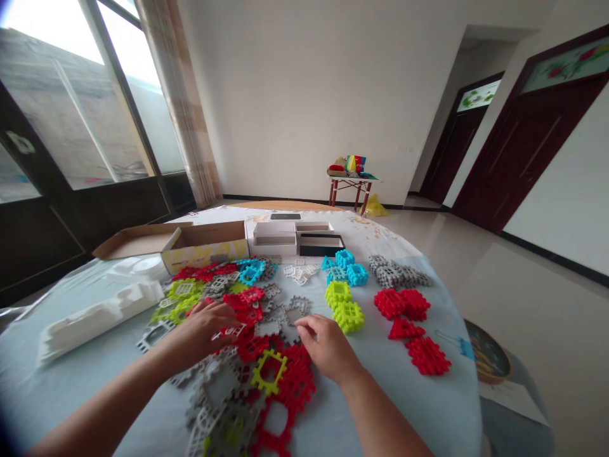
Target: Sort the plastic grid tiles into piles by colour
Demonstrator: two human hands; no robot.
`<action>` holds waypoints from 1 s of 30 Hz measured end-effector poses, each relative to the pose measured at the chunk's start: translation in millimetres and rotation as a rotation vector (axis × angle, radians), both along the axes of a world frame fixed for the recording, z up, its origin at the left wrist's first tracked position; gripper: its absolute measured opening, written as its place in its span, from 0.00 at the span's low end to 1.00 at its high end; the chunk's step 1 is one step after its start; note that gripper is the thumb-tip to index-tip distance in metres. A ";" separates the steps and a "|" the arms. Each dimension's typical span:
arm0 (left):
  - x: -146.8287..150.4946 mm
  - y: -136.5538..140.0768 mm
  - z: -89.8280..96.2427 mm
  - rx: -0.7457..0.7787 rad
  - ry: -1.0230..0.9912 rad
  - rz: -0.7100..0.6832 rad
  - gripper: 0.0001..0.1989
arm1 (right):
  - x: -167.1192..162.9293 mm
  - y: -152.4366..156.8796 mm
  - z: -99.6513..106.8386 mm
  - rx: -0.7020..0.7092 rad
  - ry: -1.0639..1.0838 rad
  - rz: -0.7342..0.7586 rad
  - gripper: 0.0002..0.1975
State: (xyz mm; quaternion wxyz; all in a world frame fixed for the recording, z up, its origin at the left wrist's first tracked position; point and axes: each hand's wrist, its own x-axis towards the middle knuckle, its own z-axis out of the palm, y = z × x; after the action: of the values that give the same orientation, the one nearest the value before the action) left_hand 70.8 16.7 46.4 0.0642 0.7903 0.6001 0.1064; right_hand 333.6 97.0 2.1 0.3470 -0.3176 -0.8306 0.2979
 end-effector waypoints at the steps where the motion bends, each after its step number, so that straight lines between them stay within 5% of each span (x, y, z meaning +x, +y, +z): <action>1: 0.1 0.6 -1.1 0.009 -0.002 0.007 0.15 | -0.1 -0.1 0.3 0.002 0.001 -0.001 0.10; 30: -12.7 -1.5 -10.8 -0.121 -0.123 -0.026 0.10 | -3.0 -2.8 4.8 -0.025 0.000 -0.007 0.10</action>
State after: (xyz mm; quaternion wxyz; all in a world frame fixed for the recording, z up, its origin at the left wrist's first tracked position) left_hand 58.1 15.2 35.6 0.1497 0.7847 0.5900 0.1173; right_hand 330.6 94.2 6.9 0.3440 -0.3248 -0.8257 0.3072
